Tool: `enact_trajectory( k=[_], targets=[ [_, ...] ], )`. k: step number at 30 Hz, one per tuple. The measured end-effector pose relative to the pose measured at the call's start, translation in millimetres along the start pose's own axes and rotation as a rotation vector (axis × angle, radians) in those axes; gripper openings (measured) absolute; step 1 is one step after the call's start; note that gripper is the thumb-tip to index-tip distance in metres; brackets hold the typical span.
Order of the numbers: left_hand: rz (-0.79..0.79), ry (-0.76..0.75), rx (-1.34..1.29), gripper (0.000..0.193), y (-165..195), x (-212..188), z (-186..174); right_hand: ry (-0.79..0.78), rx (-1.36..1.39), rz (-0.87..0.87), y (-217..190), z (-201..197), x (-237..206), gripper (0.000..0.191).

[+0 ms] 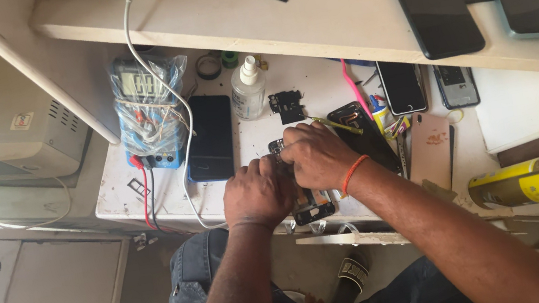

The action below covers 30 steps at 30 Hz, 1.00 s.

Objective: The person repairs a smartphone at a cluttered workbench. They use a screwdriver to work on the opened phone, remove the battery, detach and reposition the display assembly, press the internal components, and finally hold the phone near a charging cable while handling its screen.

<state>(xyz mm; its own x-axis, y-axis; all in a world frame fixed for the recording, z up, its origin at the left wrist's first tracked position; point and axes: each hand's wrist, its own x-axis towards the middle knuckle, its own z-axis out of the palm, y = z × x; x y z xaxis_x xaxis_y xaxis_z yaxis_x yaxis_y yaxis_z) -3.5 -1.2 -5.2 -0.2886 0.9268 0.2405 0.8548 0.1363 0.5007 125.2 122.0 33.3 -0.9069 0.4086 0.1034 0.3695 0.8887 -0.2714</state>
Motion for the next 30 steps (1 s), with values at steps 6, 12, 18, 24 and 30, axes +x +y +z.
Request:
enact_trajectory(
  k=[6,12,18,24,30],
  targets=[
    [-0.057,-0.055,0.034,0.024,4,2,-1,0.207,0.054,-0.069,-1,-16,-24,0.021],
    [-0.056,-0.093,0.047,0.026,5,1,-2,0.404,0.006,0.063,-23,-12,-43,0.027],
    [-0.056,-0.067,0.020,0.026,6,1,-3,0.326,-0.059,0.090,-30,-1,-41,0.025],
    [-0.051,-0.058,0.030,0.025,6,0,-1,0.318,-0.048,0.107,-23,6,-42,0.021],
    [-0.046,-0.034,0.025,0.024,6,0,0,0.247,0.077,0.115,-8,6,-33,0.013]
  ],
)
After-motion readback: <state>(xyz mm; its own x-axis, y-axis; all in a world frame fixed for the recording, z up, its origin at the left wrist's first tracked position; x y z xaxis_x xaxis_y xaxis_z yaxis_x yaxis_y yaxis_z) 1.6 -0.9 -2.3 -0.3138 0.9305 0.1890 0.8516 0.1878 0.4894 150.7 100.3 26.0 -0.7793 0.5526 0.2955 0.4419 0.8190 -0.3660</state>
